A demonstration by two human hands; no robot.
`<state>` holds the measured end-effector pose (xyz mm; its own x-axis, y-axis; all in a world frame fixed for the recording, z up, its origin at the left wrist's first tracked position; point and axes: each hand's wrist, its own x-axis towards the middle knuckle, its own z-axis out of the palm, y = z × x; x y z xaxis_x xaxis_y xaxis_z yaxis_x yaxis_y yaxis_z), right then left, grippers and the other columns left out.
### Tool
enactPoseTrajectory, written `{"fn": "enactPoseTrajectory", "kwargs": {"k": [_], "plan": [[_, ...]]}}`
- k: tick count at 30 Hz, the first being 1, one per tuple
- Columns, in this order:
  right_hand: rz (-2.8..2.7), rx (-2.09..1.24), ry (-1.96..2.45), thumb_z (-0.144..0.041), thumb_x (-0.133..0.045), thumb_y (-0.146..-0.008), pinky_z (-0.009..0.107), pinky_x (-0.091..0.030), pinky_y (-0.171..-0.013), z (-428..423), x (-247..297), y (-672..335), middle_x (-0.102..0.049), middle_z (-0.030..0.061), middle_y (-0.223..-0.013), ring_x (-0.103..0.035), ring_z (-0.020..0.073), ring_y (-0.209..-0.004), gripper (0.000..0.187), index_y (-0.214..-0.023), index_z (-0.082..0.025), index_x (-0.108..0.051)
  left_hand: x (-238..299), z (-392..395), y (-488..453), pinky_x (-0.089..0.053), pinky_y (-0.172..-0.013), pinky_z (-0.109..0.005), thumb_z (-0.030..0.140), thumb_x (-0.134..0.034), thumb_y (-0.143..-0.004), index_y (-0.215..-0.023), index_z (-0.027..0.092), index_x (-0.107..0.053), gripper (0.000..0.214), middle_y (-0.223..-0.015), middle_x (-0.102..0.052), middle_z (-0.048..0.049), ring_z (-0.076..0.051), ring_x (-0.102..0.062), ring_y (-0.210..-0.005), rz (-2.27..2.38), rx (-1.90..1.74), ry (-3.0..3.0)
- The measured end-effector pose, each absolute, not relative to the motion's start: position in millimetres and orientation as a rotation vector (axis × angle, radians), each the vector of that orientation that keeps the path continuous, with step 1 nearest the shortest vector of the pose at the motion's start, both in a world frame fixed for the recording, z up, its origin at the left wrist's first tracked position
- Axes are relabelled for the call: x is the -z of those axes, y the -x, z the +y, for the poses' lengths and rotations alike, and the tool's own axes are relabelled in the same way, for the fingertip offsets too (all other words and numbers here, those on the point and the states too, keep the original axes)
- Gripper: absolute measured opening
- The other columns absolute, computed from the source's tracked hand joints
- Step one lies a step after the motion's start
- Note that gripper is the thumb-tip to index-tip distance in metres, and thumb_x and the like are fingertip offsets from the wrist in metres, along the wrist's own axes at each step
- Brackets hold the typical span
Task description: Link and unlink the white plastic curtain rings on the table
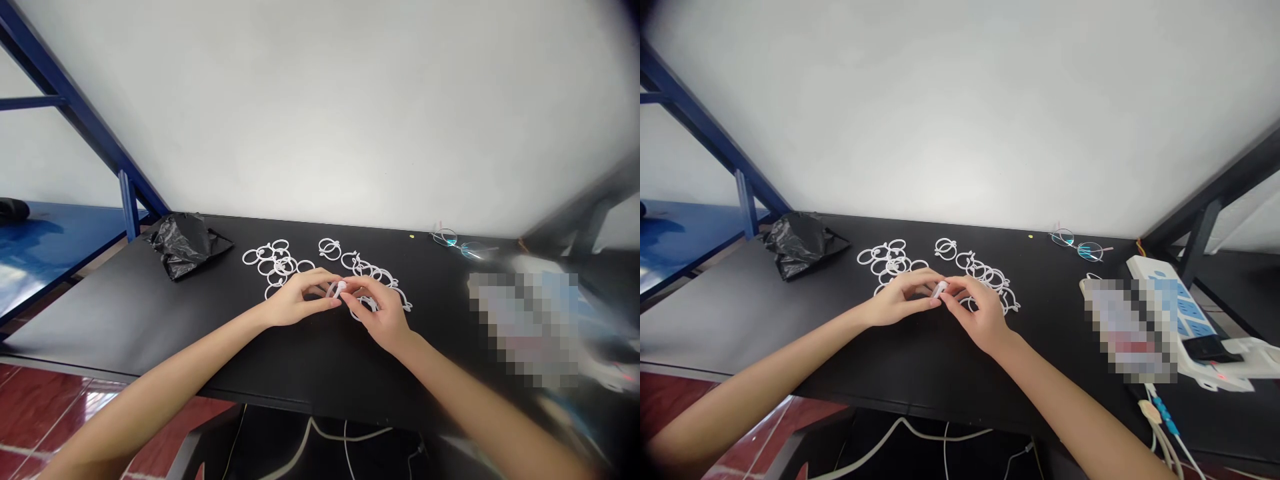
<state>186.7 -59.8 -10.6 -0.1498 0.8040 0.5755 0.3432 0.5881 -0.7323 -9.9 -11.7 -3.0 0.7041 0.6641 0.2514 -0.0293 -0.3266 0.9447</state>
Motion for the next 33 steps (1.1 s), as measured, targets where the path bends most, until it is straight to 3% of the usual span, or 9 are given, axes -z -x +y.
{"fn": "enactPoseTrajectory", "kwargs": {"k": [14,19,26,33], "plan": [[-1.788,-0.565,0.926,-0.021,-0.061,-0.090,0.030,-0.057,-0.067,-58.8,10.8,-188.9,-0.072,0.0024,-0.082,-0.068,0.0163,-0.072,0.008,-0.092,-0.022,-0.068,-4.3,-10.9,13.0,-0.050,-0.088,-0.032,0.027,-0.065,-0.088,-0.112,0.016,-0.066,0.027,-0.106,-0.064,-0.0090,-0.017,-0.060,-0.096,0.532,-0.746,-2.051],[-1.801,-0.535,0.936,-0.023,-0.059,-0.091,0.031,-0.057,-0.067,-58.4,9.1,-188.3,-0.073,0.0025,-0.081,-0.068,0.0170,-0.071,0.009,-0.090,-0.023,-0.069,-1.3,-10.3,11.5,-0.052,-0.083,-0.032,0.031,-0.070,-0.083,-0.110,0.016,-0.066,0.032,-0.101,-0.064,-0.0083,-0.017,-0.061,-0.088,0.559,-0.777,-1.998],[-1.776,-0.535,0.950,-0.021,-0.062,-0.088,0.030,-0.057,-0.066,-57.0,12.9,-187.0,-0.072,0.0022,-0.078,-0.069,0.0164,-0.069,0.006,-0.090,-0.022,-0.068,4.4,-11.7,10.1,-0.053,-0.092,-0.036,0.026,-0.065,-0.087,-0.121,0.016,-0.060,0.036,-0.112,-0.061,-0.0101,-0.018,-0.063,-0.098,0.511,-0.718,-1.882],[-1.825,-0.499,0.946,-0.021,-0.058,-0.091,0.030,-0.056,-0.065,-58.8,12.7,-186.3,-0.072,0.0015,-0.077,-0.068,0.0159,-0.068,0.011,-0.085,-0.022,-0.067,1.5,-10.7,10.9,-0.053,-0.088,-0.035,0.031,-0.065,-0.087,-0.114,0.015,-0.064,0.031,-0.108,-0.063,-0.0105,-0.019,-0.062,-0.096,0.558,-0.699,-1.993]]}}
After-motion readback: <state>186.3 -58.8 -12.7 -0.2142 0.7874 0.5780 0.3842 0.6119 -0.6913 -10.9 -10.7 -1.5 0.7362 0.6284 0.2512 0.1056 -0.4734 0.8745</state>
